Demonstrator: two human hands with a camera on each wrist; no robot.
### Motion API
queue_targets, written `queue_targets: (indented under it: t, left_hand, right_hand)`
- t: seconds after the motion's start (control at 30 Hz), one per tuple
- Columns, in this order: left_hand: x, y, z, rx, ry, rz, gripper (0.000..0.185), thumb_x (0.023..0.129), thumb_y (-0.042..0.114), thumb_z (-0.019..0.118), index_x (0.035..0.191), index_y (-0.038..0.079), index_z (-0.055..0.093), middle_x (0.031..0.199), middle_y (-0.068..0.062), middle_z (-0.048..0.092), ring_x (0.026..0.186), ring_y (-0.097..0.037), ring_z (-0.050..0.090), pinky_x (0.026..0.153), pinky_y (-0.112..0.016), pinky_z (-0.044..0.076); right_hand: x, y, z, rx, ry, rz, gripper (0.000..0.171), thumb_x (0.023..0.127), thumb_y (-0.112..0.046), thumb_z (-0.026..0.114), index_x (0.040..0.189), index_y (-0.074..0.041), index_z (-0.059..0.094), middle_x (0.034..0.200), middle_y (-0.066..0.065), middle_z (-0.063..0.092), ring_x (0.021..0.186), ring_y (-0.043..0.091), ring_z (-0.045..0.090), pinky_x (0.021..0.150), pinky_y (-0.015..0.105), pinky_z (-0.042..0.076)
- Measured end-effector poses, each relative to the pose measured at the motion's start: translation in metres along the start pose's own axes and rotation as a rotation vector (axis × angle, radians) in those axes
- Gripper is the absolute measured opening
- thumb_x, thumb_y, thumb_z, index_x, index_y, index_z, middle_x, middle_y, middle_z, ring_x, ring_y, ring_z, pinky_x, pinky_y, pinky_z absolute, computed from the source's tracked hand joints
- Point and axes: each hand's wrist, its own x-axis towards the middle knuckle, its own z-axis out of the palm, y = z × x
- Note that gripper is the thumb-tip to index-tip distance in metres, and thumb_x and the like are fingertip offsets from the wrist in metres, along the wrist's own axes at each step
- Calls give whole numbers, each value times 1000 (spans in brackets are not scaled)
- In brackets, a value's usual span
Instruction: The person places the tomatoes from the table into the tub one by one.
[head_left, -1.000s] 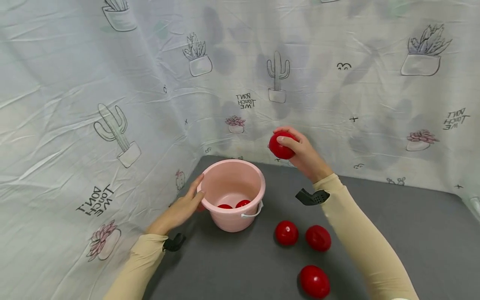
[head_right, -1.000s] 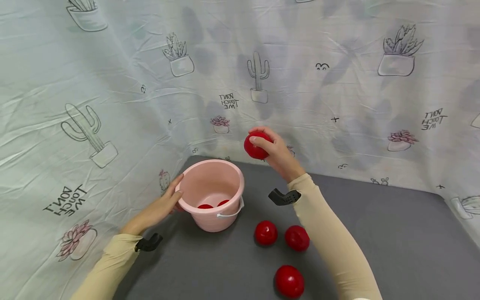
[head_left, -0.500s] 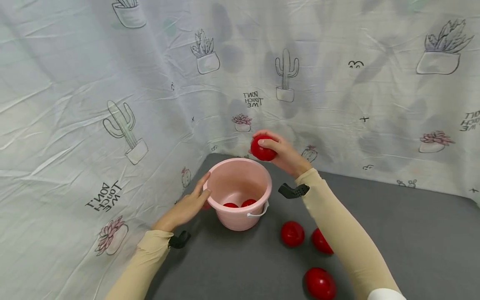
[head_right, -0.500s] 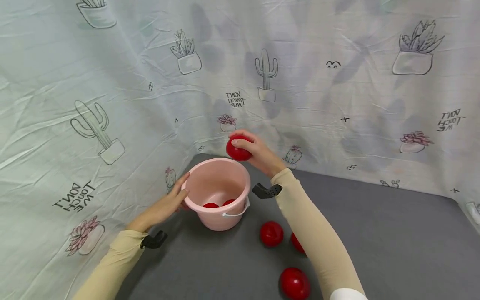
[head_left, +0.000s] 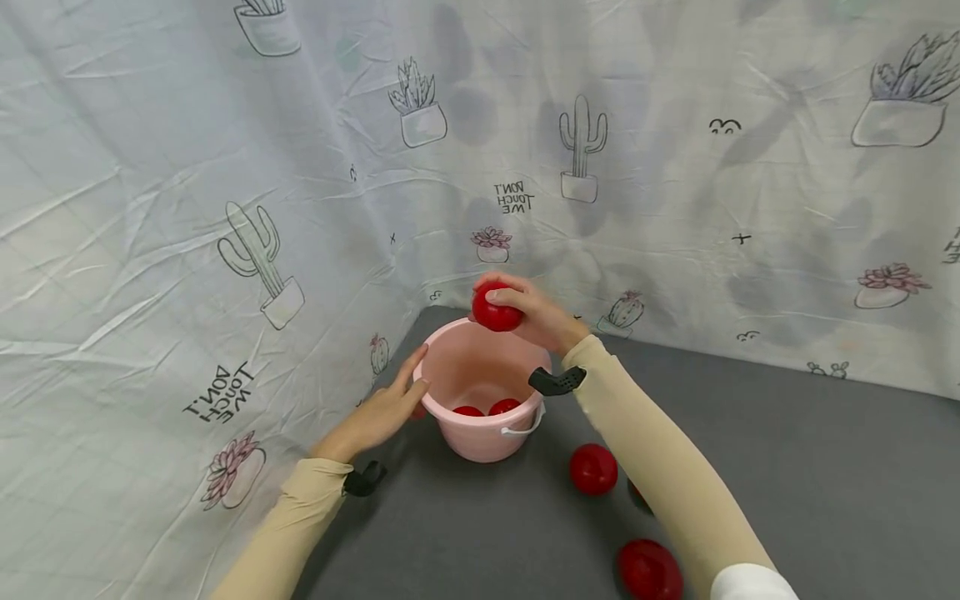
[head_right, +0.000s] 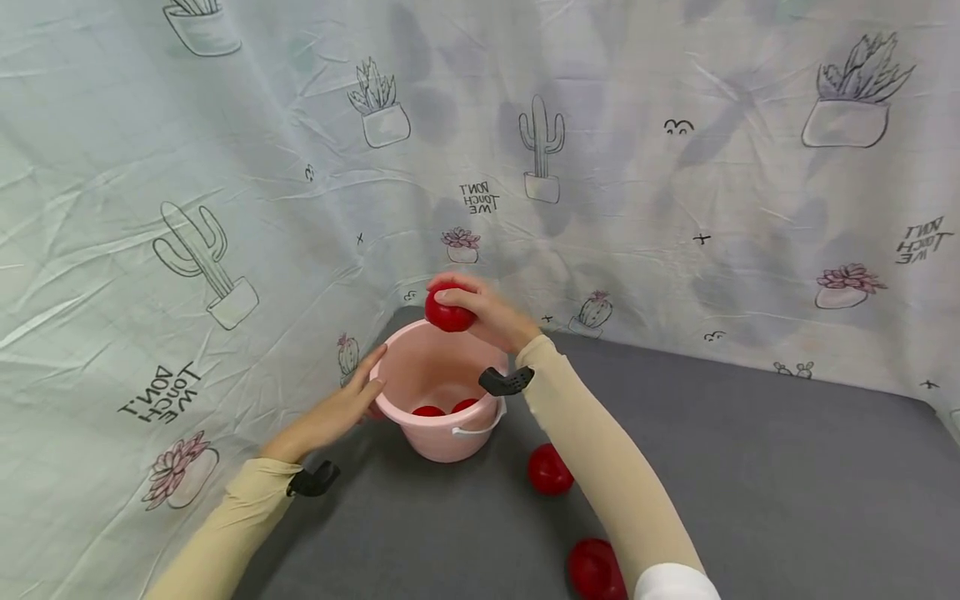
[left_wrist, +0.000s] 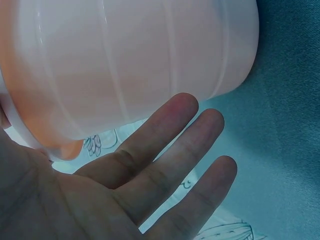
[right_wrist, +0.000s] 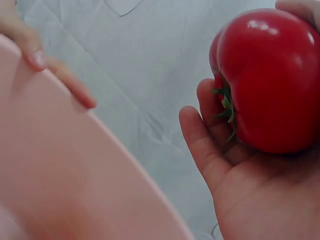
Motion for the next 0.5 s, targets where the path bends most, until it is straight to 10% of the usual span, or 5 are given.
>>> queue_targets:
  t: [0.5]
  left_hand:
    - [3,-2,0,-27,-10,-3,61,107,57,30,158,53,-2,124,-12,70,113,-29,69,103,-60,47]
  right_hand:
    - [12,29,2,-23,31,64,41,96,-15,59,136,-7,54,123,3,62,115,23,58,88,29,57]
